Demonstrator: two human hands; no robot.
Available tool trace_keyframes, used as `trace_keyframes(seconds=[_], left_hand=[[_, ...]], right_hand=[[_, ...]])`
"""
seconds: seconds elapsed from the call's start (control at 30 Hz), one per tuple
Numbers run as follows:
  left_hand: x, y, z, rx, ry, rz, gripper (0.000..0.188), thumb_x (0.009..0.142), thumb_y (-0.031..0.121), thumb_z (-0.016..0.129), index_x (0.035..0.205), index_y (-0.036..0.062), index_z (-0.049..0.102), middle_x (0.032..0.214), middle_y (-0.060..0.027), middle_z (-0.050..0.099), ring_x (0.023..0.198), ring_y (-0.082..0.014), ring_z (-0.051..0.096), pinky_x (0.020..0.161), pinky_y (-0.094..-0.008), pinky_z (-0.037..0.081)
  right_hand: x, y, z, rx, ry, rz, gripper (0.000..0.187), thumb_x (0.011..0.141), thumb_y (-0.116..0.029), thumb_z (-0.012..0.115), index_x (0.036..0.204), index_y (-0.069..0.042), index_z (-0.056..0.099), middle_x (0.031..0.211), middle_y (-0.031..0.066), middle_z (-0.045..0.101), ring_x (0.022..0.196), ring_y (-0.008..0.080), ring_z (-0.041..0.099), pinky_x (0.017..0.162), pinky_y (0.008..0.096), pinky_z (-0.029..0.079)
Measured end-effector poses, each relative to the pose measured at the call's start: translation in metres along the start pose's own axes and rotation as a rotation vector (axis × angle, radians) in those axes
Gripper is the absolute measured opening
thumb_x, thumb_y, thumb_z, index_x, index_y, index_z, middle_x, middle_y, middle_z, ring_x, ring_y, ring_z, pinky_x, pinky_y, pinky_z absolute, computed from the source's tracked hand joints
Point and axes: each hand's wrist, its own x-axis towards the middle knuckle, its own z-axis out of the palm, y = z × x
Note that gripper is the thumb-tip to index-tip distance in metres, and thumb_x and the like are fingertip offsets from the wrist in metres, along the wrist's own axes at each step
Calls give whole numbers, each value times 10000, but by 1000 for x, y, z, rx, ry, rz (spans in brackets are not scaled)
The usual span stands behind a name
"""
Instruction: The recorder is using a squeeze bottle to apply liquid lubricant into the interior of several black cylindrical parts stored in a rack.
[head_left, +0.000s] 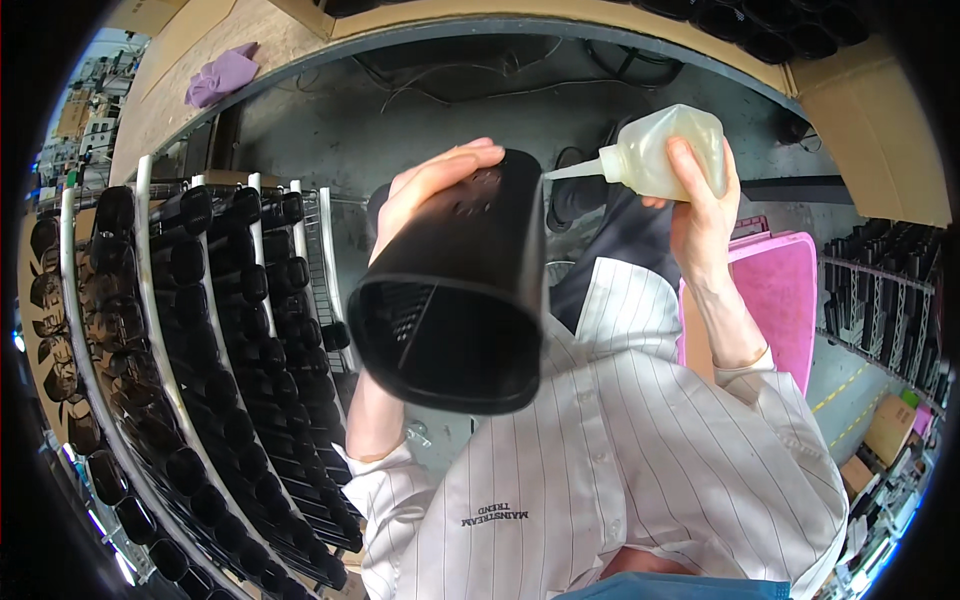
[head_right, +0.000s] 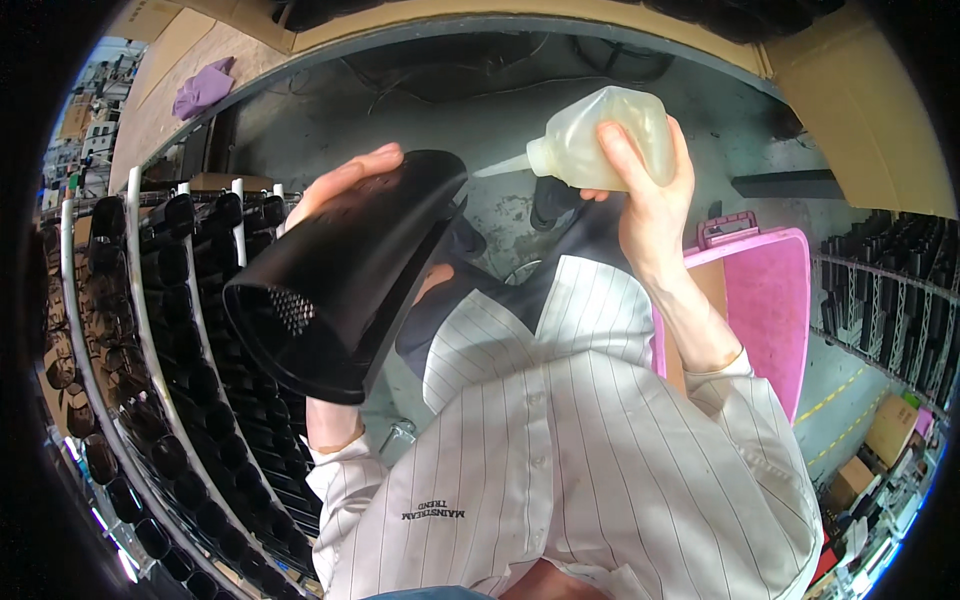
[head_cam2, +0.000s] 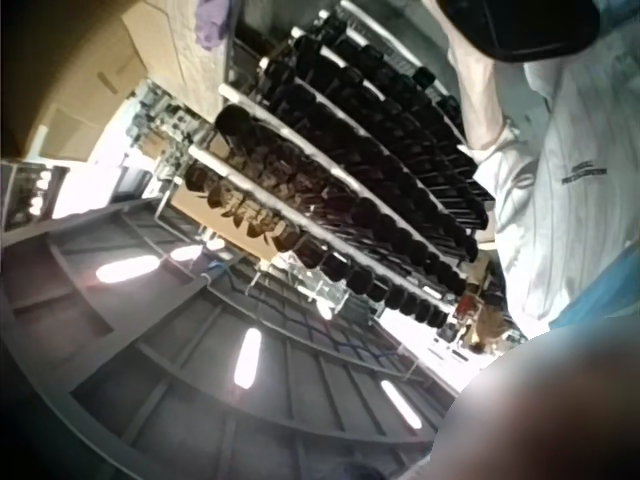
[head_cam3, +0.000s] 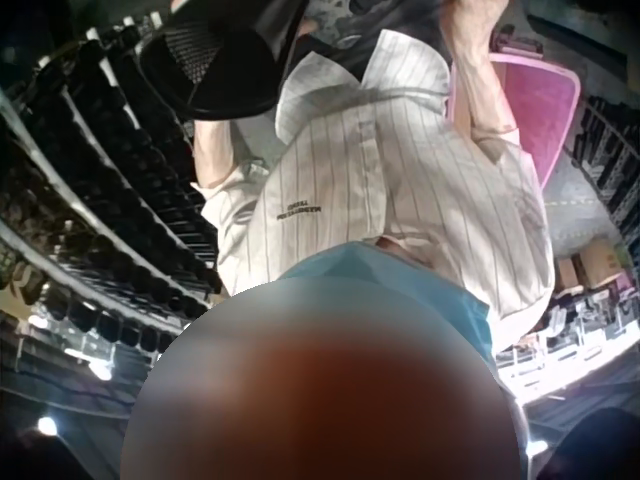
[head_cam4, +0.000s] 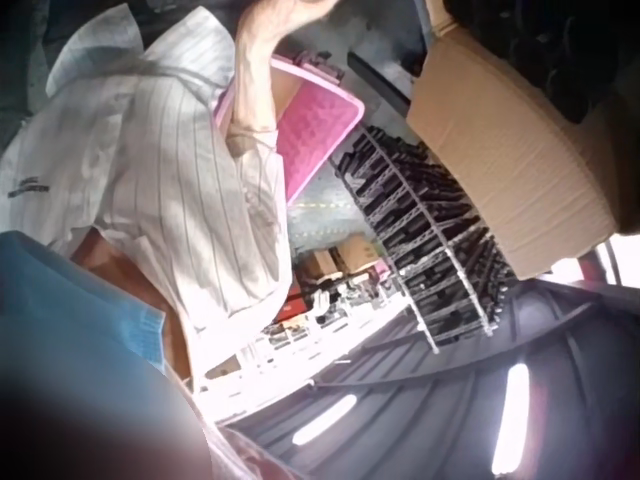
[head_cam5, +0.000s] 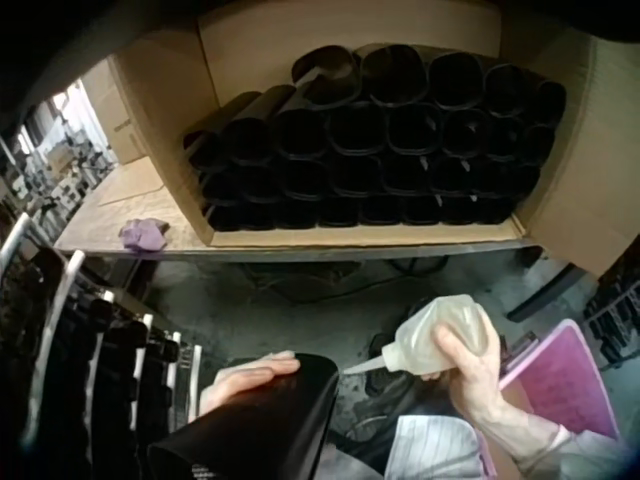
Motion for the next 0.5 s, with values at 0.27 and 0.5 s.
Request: trace_keyframes(seconds=[0.27,0.5], left_hand=[[4,-7,14,28,-60,73,576,744,-60,722,1290,-4,549,1280,-170,609,1195,-316,585,1063,-423,457],[8,1,17,41,-107,86,575,718,-74,696,1274,-16,560,1257,-159,608,1196,-330,579,1091,-446,434]], right_hand=[[-3,3,-2,62,-17,58,440,885,-177,747,1212,20,527,1005,165,631,673,188,640,498,232,505],[2,3,2,60,-28,105,449,868,-187,768,1194,19,539,959,150,650,620,172,629,484,222,496]])
